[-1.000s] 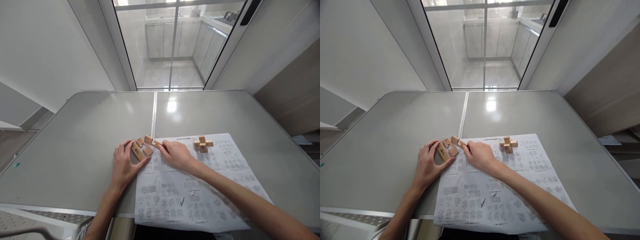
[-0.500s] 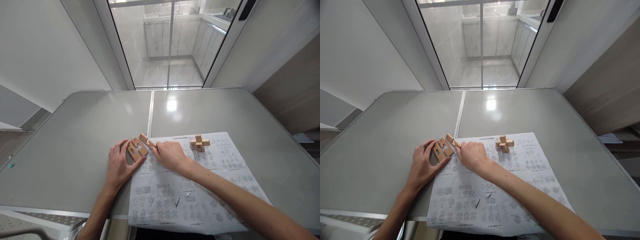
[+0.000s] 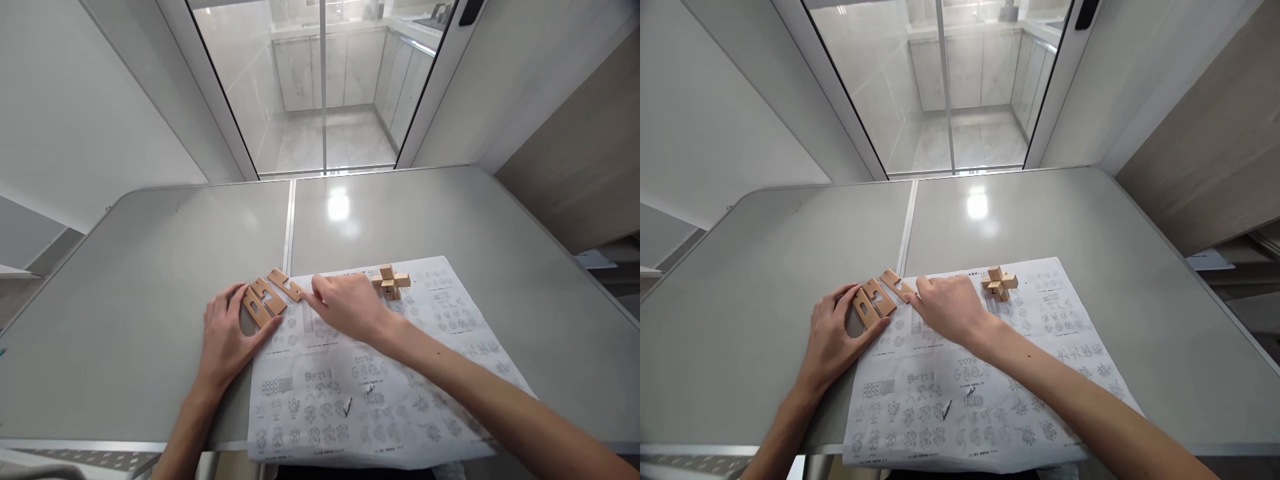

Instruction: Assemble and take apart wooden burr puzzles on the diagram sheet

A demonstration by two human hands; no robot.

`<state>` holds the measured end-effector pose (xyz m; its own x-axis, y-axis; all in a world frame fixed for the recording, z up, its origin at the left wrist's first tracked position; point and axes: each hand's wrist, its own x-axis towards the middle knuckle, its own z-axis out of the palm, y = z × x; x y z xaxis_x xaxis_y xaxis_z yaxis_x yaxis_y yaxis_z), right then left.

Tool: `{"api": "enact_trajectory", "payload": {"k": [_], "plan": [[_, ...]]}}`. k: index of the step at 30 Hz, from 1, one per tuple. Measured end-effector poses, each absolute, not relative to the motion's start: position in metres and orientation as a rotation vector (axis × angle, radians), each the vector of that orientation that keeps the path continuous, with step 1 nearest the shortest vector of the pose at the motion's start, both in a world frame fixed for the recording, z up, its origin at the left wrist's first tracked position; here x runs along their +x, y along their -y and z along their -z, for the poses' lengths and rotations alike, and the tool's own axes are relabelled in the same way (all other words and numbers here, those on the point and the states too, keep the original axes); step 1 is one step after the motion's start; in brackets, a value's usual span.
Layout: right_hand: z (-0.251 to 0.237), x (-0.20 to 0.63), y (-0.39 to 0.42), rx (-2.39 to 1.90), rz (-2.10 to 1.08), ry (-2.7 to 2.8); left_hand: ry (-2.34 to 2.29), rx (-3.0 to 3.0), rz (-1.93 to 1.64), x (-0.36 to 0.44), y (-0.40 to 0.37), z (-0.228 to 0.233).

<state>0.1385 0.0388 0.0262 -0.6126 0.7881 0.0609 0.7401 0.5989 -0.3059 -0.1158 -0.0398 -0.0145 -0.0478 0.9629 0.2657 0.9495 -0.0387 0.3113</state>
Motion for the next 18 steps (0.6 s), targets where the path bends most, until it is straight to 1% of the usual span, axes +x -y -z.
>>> {"api": "enact_trajectory", "payload": {"k": [3, 6, 12, 18], "plan": [[-0.030, 0.172, -0.050, -1.065, -0.221, 2.386, -2.163, 2.135, -0.638, -0.116, 0.039, 0.014], [-0.031, 0.208, -0.063, -0.936, -0.175, 2.208, -2.161, 2.131, -0.626, -0.116, 0.038, 0.014], [-0.020, 0.261, -0.083, -1.082, -0.156, 1.950, -2.158, 2.095, -0.610, -0.117, 0.039, 0.014], [0.011, 0.274, -0.079, -1.071, -0.219, 1.932, -2.113, 2.100, -0.617, -0.117, 0.040, 0.012]]}}
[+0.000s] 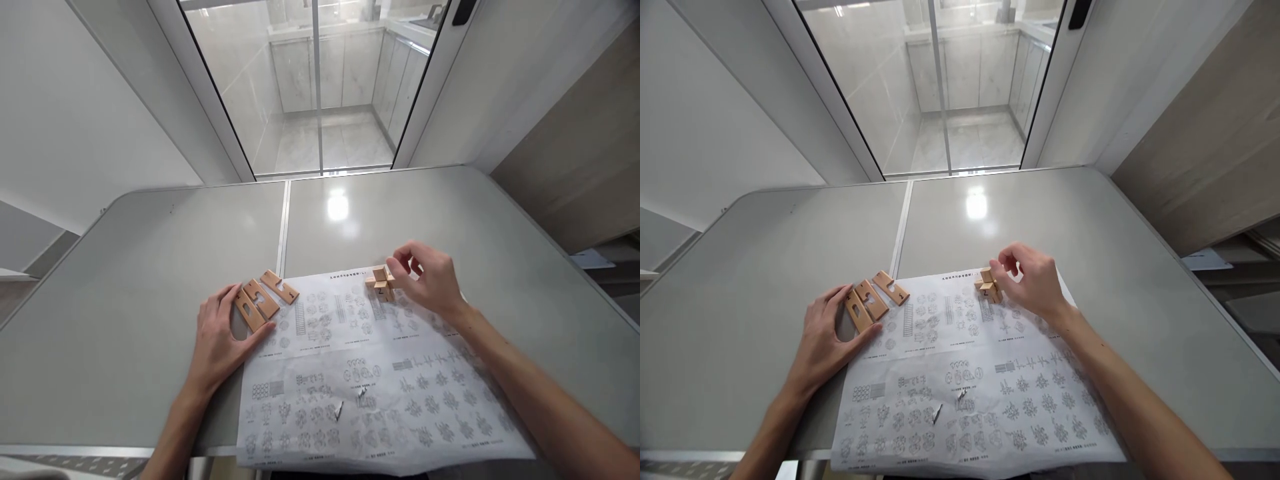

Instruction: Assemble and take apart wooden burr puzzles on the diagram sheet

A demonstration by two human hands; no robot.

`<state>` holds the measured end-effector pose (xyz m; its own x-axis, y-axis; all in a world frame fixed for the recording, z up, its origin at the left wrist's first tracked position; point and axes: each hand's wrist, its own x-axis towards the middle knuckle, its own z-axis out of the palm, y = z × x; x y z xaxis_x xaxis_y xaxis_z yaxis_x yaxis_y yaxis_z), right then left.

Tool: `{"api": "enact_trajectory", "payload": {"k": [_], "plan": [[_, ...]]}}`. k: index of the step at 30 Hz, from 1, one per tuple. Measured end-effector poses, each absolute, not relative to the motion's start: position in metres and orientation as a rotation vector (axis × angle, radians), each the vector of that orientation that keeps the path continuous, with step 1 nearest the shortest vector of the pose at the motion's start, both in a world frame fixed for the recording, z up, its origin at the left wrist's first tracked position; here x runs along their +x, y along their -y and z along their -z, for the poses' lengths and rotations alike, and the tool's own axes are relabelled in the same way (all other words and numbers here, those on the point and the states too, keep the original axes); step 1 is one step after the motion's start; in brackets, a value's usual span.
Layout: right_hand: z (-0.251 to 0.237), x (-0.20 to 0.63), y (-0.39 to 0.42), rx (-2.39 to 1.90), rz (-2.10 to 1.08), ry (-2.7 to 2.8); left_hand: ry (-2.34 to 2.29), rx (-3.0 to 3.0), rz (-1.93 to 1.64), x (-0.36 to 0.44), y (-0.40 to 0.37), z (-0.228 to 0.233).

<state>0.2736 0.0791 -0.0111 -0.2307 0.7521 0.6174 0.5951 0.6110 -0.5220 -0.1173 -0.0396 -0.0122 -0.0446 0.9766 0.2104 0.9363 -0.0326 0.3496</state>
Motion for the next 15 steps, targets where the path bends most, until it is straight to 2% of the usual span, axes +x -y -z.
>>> {"api": "enact_trajectory", "payload": {"k": [6, 15], "plan": [[0.032, 0.272, -0.074, -1.085, -0.123, 1.981, -2.088, 2.068, -0.654, -0.116, 0.040, 0.011], [0.031, 0.271, -0.068, -1.267, -0.450, 1.917, -2.081, 2.009, -0.719, -0.110, 0.046, 0.008]]}}
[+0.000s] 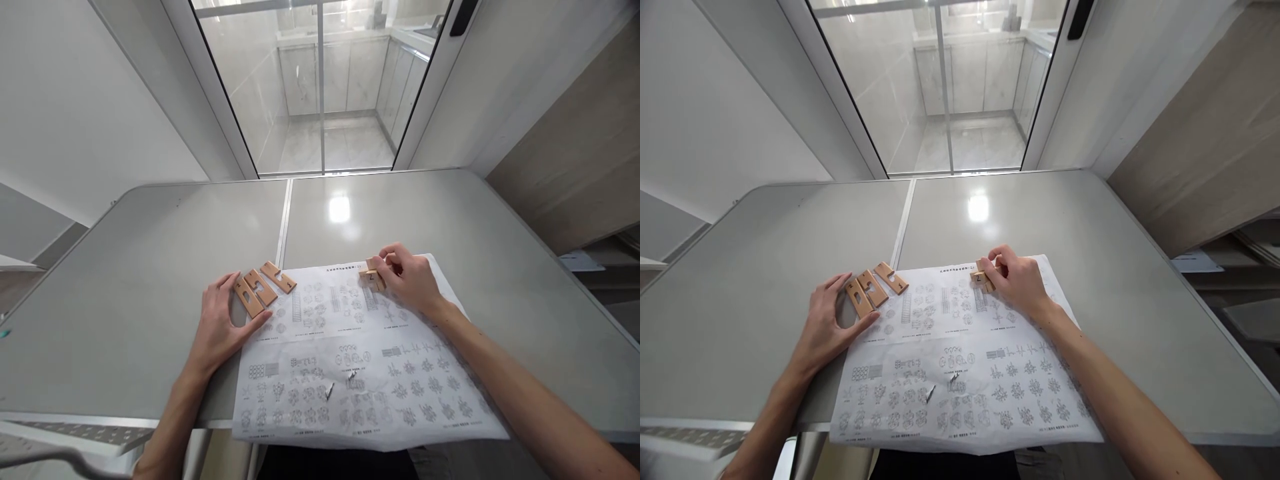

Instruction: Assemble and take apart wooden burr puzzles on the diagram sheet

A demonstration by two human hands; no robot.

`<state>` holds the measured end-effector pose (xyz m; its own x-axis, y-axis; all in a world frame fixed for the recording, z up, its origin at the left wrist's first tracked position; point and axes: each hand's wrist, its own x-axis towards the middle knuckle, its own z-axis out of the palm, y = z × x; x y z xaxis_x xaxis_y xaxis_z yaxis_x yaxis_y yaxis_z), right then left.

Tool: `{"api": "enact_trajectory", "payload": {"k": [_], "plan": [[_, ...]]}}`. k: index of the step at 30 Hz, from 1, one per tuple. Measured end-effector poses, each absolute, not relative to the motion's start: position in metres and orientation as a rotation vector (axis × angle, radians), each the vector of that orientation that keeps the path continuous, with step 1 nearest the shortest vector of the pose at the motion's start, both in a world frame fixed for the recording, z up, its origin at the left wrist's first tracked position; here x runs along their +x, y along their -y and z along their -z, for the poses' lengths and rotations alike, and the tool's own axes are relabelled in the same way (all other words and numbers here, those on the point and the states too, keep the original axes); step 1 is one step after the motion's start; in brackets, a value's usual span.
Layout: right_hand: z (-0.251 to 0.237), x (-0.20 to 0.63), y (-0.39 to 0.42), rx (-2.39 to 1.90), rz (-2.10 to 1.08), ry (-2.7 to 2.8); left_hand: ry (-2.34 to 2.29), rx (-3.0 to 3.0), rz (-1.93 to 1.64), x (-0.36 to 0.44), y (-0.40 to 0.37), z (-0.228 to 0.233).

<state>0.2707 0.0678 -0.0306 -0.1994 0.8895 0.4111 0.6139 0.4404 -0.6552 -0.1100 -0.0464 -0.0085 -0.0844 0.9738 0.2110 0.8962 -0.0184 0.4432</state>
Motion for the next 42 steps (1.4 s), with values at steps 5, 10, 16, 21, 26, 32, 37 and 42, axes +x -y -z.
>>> {"api": "enact_trajectory", "payload": {"k": [5, 10, 16, 21, 26, 32, 37, 42], "plan": [[0.023, 0.272, -0.068, -1.282, -0.646, 1.828, -2.100, 2.095, -0.802, -0.108, 0.047, 0.003], [0.016, 0.270, -0.065, -1.233, -0.978, 1.679, -2.015, 2.230, -0.976, -0.083, 0.045, -0.015], [0.017, 0.262, -0.060, -1.111, -1.292, 1.562, -1.612, 2.138, -0.967, -0.025, 0.023, -0.031], [0.016, 0.257, -0.057, -1.049, -1.349, 1.599, -1.384, 1.894, -0.871, 0.014, -0.002, -0.023], [0.015, 0.253, -0.053, -1.026, -1.380, 1.616, -1.279, 1.606, -0.854, 0.031, -0.015, -0.013], [0.017, 0.249, -0.048, -0.969, -1.456, 1.672, -1.220, 1.514, -0.800, 0.035, -0.020, -0.016], [0.017, 0.250, -0.047, -0.998, -1.476, 1.740, -1.296, 1.629, -0.876, 0.034, -0.019, -0.014], [0.012, 0.248, -0.045, -1.012, -1.221, 1.878, -1.326, 1.662, -0.910, 0.033, -0.017, -0.009]]}}
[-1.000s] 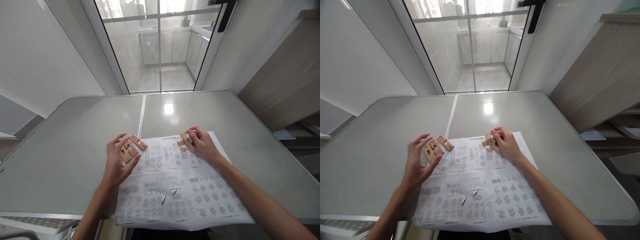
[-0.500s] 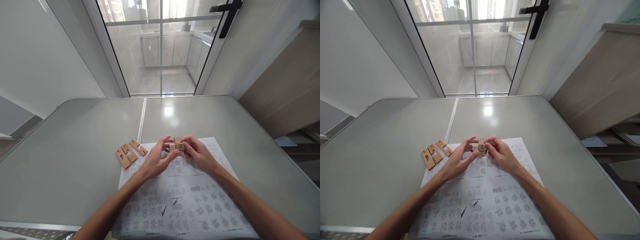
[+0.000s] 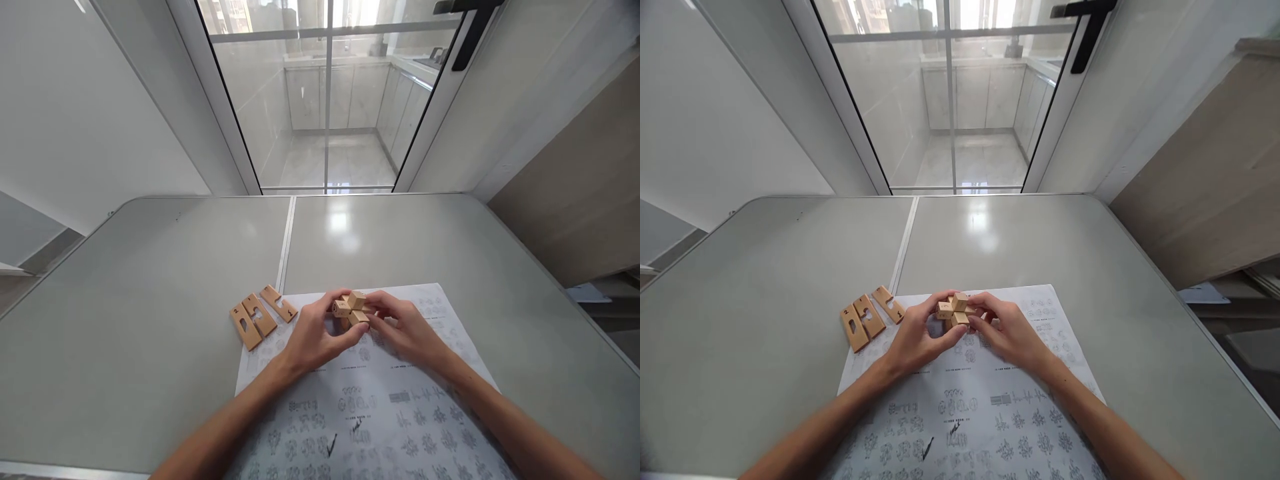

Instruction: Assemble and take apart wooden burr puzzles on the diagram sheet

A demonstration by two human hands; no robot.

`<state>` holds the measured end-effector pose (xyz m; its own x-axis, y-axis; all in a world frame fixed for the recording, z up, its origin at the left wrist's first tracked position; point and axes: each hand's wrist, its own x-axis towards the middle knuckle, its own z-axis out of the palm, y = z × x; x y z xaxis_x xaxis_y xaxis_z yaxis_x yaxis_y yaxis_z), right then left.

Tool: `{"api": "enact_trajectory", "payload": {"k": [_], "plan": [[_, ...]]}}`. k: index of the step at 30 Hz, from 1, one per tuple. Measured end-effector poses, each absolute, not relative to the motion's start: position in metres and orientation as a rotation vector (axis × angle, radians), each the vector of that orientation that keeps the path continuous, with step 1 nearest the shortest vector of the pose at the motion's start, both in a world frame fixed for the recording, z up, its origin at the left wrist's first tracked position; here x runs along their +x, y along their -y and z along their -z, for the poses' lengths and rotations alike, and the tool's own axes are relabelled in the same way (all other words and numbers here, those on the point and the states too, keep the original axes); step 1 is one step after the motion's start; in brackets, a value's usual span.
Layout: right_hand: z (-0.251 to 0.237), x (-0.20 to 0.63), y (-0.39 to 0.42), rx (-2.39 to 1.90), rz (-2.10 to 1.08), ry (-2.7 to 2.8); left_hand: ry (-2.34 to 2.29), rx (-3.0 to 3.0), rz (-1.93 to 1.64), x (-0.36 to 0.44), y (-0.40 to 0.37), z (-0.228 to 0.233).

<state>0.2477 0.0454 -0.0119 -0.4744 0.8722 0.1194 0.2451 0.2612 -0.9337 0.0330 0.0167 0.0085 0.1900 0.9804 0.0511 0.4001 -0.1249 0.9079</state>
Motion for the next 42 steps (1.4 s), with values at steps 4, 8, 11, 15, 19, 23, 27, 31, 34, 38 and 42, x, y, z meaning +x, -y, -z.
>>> {"api": "enact_trajectory", "payload": {"k": [4, 8, 11, 15, 19, 23, 27, 31, 34, 38, 42], "plan": [[0.013, 0.245, -0.042, -1.053, -1.076, 1.898, -1.360, 1.665, -0.917, 0.033, -0.016, -0.003], [0.022, 0.241, -0.039, -1.028, -0.896, 1.881, -1.368, 1.651, -0.924, 0.033, -0.015, -0.001], [0.027, 0.237, -0.037, -0.977, -0.814, 1.839, -1.360, 1.640, -0.937, 0.035, -0.014, 0.000], [0.025, 0.237, -0.039, -0.974, -0.918, 1.868, -1.374, 1.615, -0.996, 0.036, -0.012, 0.003], [0.017, 0.244, -0.045, -0.935, -1.104, 1.923, -1.382, 1.617, -1.053, 0.037, -0.011, 0.005], [0.010, 0.250, -0.050, -0.953, -1.231, 1.915, -1.363, 1.691, -1.067, 0.037, -0.010, 0.005], [0.009, 0.251, -0.052, -0.997, -1.370, 1.802, -1.326, 1.711, -1.090, 0.037, -0.010, 0.004], [0.012, 0.252, -0.053, -0.965, -1.579, 1.653, -1.283, 1.694, -1.070, 0.036, -0.012, 0.002], [0.013, 0.252, -0.054, -0.930, -1.674, 1.588, -1.273, 1.680, -1.043, 0.035, -0.013, 0.000], [0.015, 0.253, -0.056, -0.920, -1.702, 1.574, -1.274, 1.675, -1.003, 0.033, -0.013, 0.001], [0.018, 0.254, -0.056, -0.892, -1.692, 1.576, -1.280, 1.675, -0.981, 0.032, -0.014, 0.003]]}}
